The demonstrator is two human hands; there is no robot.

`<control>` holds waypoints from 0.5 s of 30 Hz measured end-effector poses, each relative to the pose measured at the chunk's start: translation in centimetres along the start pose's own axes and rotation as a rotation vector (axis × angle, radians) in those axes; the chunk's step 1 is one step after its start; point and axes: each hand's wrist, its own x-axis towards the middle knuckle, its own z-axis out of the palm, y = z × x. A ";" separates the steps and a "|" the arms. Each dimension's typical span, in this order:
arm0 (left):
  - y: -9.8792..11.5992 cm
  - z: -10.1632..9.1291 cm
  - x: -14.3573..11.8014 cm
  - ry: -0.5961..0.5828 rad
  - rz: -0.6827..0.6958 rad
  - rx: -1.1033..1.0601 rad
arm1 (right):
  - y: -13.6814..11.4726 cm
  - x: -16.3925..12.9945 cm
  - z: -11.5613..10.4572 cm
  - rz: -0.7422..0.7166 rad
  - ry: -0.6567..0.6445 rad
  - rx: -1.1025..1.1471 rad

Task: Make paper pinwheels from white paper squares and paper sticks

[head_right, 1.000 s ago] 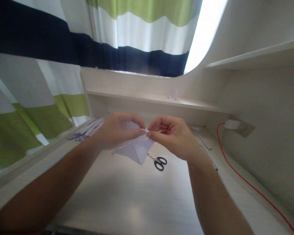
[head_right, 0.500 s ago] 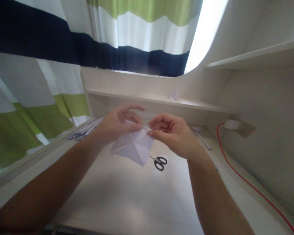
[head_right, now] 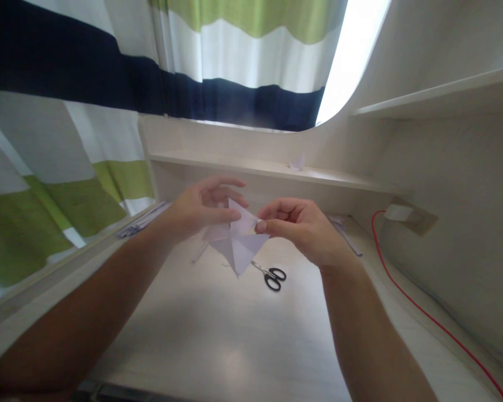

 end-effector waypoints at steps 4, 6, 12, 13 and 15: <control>-0.5 -0.7 0.7 0.100 -0.094 -0.051 | -0.1 0.2 -0.4 -0.004 0.079 0.084; -1.2 -0.9 1.1 0.108 -0.186 -0.063 | 0.0 0.3 -0.7 -0.019 0.112 0.090; -3.4 -1.1 1.8 0.035 -0.202 -0.105 | 0.3 0.3 -1.5 -0.108 0.147 -0.009; -3.4 -1.0 1.8 0.048 -0.169 -0.106 | 0.3 0.3 -1.6 -0.118 0.152 -0.030; -3.1 -0.8 1.6 0.058 -0.112 -0.122 | 0.2 0.2 -1.5 -0.127 0.161 -0.074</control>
